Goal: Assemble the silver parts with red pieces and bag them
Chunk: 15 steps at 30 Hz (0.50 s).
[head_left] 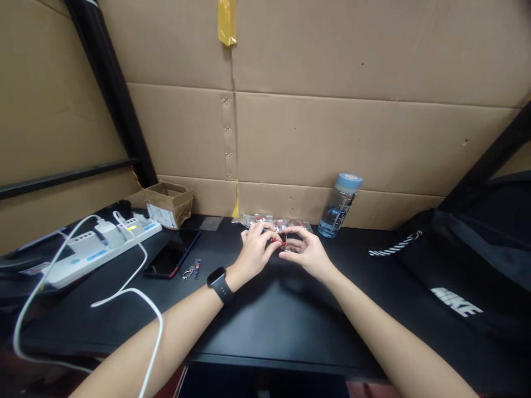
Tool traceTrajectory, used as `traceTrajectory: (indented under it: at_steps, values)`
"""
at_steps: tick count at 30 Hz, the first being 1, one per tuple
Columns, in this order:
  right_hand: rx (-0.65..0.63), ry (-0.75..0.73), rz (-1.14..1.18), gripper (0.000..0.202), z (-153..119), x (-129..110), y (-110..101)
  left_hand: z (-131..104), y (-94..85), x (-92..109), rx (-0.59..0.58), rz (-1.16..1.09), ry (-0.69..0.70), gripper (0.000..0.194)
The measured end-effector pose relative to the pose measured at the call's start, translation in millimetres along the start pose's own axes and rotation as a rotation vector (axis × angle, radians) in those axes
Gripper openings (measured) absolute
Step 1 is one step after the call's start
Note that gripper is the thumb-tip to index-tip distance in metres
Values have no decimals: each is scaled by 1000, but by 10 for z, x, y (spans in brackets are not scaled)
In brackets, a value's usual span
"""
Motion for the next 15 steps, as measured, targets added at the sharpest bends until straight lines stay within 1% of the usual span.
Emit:
traceTrajectory:
  at_steps: [6,11,15]
  values:
    - [0,8,-19,59,3,-31,12,-12,-20,36,28,-16,6,13]
    - [5,31,-35,59,5,-50,31,-19,-8,41,25,-34,-1,13]
    - [0,21,-26,57,3,-40,37,-28,-7,49,32,-20,-11,12]
Point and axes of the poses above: each hand's wrist, its own z-axis towards the middle knuckle, its own y-axis out of the palm, x = y × z, the point moved 7 cm from there along z, towards the middle knuckle, and after that the axes turned 15 degrees about -x, right-handed, at the moved point
